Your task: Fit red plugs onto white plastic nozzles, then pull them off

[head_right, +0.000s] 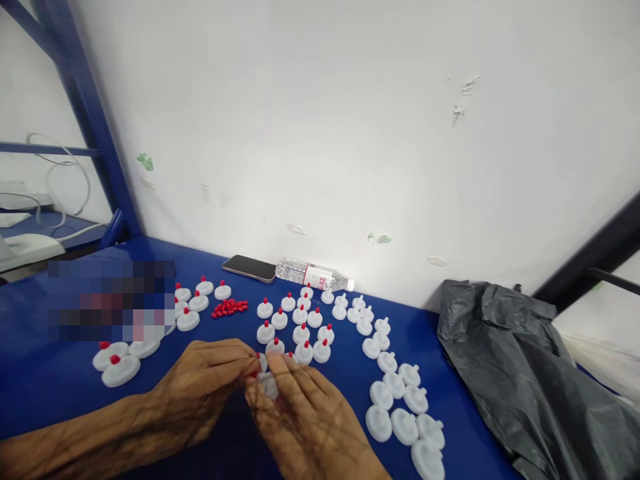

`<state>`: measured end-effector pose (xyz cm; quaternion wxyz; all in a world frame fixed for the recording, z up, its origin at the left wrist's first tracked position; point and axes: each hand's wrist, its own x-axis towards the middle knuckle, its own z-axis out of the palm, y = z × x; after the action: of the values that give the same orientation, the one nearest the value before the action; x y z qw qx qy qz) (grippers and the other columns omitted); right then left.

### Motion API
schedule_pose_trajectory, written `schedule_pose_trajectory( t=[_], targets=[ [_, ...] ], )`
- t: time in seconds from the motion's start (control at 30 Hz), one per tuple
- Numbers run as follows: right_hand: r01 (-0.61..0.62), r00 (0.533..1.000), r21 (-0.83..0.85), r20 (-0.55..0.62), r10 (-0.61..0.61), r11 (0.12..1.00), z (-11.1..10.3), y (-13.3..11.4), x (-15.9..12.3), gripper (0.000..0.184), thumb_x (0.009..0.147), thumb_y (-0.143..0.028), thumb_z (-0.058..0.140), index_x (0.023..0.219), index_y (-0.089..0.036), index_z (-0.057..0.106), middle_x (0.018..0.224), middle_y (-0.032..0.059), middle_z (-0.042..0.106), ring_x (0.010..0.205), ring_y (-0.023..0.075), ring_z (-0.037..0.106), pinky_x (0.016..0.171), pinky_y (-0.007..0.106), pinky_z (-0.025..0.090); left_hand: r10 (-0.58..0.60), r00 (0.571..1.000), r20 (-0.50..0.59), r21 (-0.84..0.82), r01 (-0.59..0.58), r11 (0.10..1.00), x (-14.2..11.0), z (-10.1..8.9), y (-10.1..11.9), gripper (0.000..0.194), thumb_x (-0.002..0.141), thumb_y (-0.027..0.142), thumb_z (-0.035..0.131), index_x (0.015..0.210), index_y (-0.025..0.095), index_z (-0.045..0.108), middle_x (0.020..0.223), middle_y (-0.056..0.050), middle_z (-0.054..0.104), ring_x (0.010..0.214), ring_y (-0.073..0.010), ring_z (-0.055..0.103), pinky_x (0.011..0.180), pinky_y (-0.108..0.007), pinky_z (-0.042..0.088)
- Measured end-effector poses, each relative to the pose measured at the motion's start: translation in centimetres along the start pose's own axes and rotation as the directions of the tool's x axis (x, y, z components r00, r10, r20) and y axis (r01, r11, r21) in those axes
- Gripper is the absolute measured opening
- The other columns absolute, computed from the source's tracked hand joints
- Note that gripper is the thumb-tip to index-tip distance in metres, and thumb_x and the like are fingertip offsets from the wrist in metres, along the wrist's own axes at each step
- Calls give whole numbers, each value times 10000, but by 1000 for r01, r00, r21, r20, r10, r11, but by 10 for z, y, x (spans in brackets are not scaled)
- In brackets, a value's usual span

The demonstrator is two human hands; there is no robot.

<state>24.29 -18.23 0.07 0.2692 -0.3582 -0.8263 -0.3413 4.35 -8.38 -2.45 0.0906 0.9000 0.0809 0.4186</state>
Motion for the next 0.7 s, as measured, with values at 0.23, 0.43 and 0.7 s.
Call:
schedule_pose_trajectory(
  t=[0.23,0.43,0.7],
  targets=[
    [-74,997,66,-31,76,995,-1,13,14,241,1014,-297,508,1201,-202,627,1178,58,748,983,134,721,811,251,580,-113,993,-44,-83,109,991,11,-13,-2,196,929,113,550,1050,234,646,884,-32,735,801,-169,677,712,-279,557],
    [-471,861,-26,206,466,882,0,83,30,211,1021,-290,451,1069,-220,644,998,51,759,923,214,696,894,406,514,-162,962,-219,214,210,954,22,-42,-26,94,953,206,526,949,212,620,811,-16,663,742,-182,597,680,-324,481],
    [-452,756,-158,453,471,878,36,114,-17,323,1048,-295,369,1017,-252,688,937,40,755,876,197,690,822,354,505,-356,931,81,490,274,828,19,-48,-48,163,926,206,466,810,199,580,826,-60,588,865,-257,531,659,-364,453]
  ],
)
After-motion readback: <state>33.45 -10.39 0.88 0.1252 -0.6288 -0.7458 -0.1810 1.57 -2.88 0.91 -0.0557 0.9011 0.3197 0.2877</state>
